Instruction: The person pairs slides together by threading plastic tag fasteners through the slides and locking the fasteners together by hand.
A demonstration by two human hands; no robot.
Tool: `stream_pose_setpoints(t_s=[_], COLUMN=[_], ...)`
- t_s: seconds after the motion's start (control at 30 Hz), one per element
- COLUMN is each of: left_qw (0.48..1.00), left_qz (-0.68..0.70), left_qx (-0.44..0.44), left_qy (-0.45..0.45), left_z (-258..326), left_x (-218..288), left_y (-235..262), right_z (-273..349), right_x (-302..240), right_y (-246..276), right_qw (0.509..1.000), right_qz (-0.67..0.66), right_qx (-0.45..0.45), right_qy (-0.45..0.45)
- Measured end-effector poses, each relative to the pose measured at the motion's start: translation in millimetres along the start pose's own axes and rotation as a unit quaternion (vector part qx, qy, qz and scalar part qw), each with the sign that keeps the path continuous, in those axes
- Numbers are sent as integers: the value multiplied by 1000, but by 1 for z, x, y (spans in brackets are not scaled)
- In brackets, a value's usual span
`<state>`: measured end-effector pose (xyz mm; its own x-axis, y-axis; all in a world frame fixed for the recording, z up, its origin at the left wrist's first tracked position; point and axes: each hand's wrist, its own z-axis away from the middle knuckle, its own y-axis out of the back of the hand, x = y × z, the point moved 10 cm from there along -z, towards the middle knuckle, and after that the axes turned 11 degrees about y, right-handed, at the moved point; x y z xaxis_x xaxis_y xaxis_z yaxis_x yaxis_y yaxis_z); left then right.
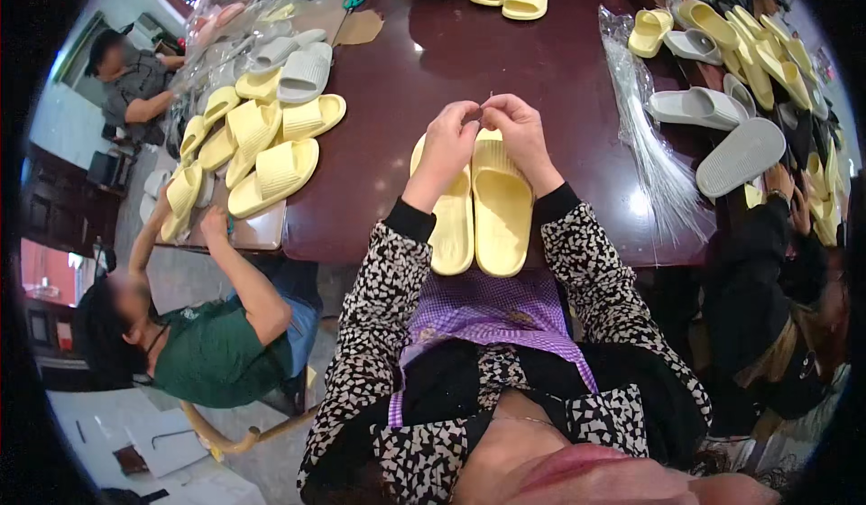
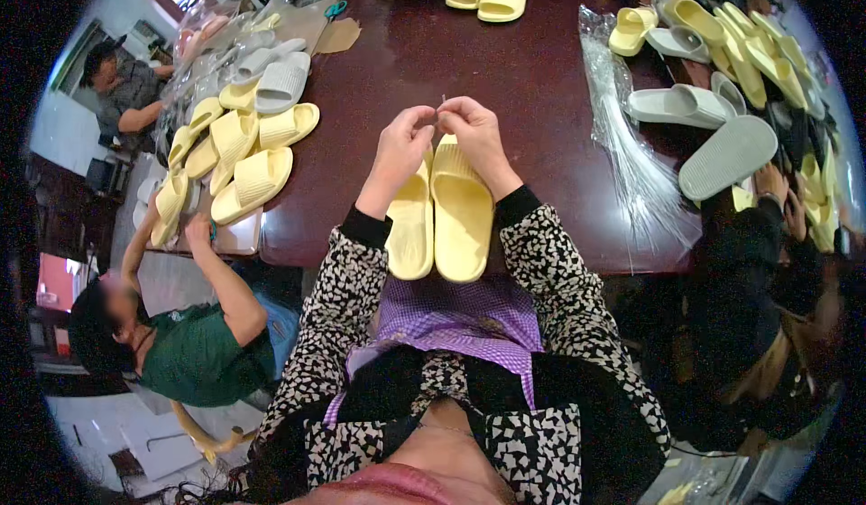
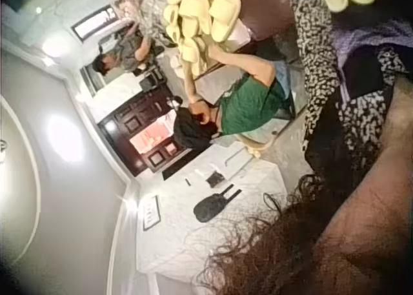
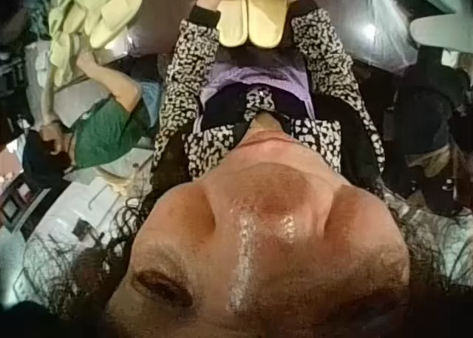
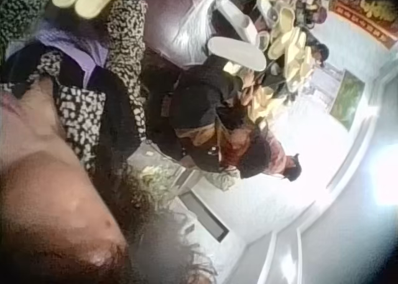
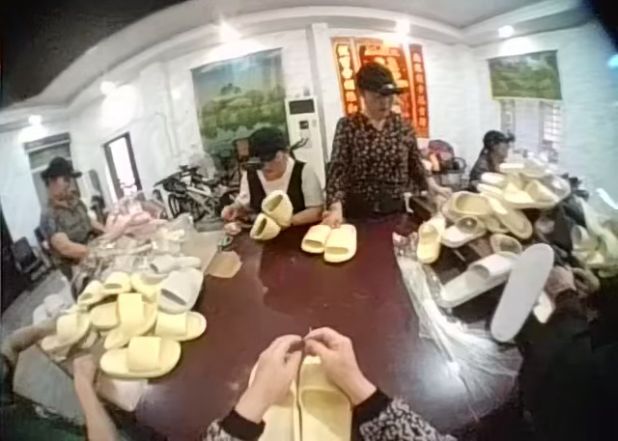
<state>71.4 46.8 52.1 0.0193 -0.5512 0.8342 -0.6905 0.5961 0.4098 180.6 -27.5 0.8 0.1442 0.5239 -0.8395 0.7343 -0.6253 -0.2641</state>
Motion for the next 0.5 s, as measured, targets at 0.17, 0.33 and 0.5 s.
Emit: stream_pose_setpoints(t_s=[0.17,0.33,0.5], left_qw=[991,932,873], left_qz=[50,283,408], left_qx=[-88,-111,-109], left_qy=[85,197,244], left_z=[-21,-15,-11], left_x=[-36,-59,-63], left_y=[-29,-30,-31], right_z=[2,7,8], right_x=[-7,-11,-20], right_y=[11,22,9], right_qw=[998,996,993], right_qz=[2,9,101], right_qx=[56,86,56], right_qy=[20,-32,3])
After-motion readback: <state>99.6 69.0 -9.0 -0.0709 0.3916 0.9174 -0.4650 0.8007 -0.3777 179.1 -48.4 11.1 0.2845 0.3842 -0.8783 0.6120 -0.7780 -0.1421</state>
